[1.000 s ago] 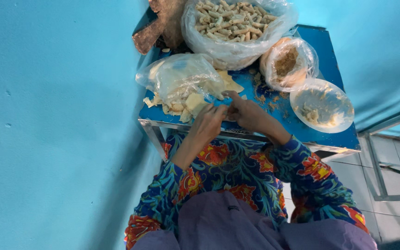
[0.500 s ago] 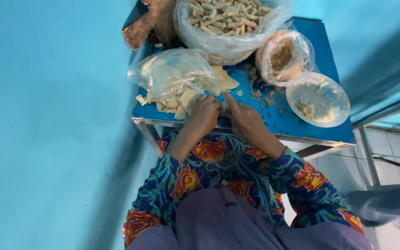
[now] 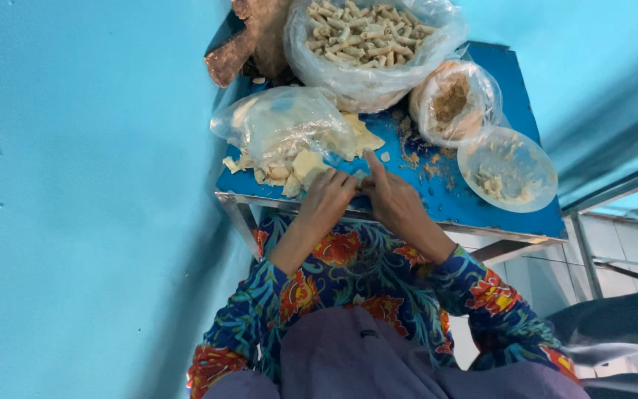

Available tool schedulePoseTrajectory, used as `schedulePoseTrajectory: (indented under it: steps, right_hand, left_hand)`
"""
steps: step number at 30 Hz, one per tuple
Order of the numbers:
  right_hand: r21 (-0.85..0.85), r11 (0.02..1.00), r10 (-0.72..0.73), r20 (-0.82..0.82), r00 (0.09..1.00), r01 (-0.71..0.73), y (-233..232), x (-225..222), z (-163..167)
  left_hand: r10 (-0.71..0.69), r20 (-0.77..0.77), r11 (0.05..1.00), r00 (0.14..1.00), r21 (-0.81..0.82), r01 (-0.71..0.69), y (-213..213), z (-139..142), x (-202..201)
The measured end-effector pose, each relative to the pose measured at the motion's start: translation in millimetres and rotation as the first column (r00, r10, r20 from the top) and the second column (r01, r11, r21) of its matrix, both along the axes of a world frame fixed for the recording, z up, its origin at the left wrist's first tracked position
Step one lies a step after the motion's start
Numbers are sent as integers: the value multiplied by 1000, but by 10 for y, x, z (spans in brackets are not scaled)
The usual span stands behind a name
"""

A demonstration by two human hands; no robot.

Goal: The person sits at a small blue table and shapes small pieces of dough by hand, rolling and pinching each piece into a stick shape. The finished dough sticks are placed into a large plastic-lined basket, while scraps and a plate of dough pieces sit nearby.

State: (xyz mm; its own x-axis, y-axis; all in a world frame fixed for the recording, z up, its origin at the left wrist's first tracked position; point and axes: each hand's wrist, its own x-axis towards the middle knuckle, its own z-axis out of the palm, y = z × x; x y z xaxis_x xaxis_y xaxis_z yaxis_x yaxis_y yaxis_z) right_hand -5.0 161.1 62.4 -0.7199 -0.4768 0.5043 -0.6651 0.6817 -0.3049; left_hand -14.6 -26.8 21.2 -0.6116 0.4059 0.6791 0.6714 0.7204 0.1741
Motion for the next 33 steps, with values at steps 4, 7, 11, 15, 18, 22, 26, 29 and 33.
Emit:
schedulePoseTrajectory:
  steps: [4,7,11,15,18,22,26,29,33]
  right_hand:
    - [40,999,24,-110,994,-20,16,-64,37]
    - [-33,997,74,102,992,-71,59,-126,145]
    - [-142,985,137,278,951,-101,90,-101,229]
    - [-19,999,40,184,982,-37,70,-25,190]
    - [164,986,32,-100,994,-16,59,57,115]
    - [233,971,-12,-155,988,48,24,166,-11]
    - [322,946,62,-240,969,19,10,25,-28]
    - [313,947,126,-178,976,-65,46,-188,59]
    - [188,982,-20,67,998,7,-6,-237,157]
  left_hand:
    - [70,4,997,998,-44,-69,61,18,-61]
    - [55,89,998,995,0,-55,87,55,-59]
    - [23,211,999,977,35,-31,97,59,-11]
    - [89,82,996,993,-20,-88,135,70,58]
    - [126,-25,987,992,-97,-128,133,86,204]
    - [203,-57,955,977,-210,-211,130,151,309]
    - [274,51,946,960,-195,-259,183,254,200]
    - [234,103,971,967,-81,-227,149,297,136]
    - [230,93,969,969,69,-237,-29,258,257]
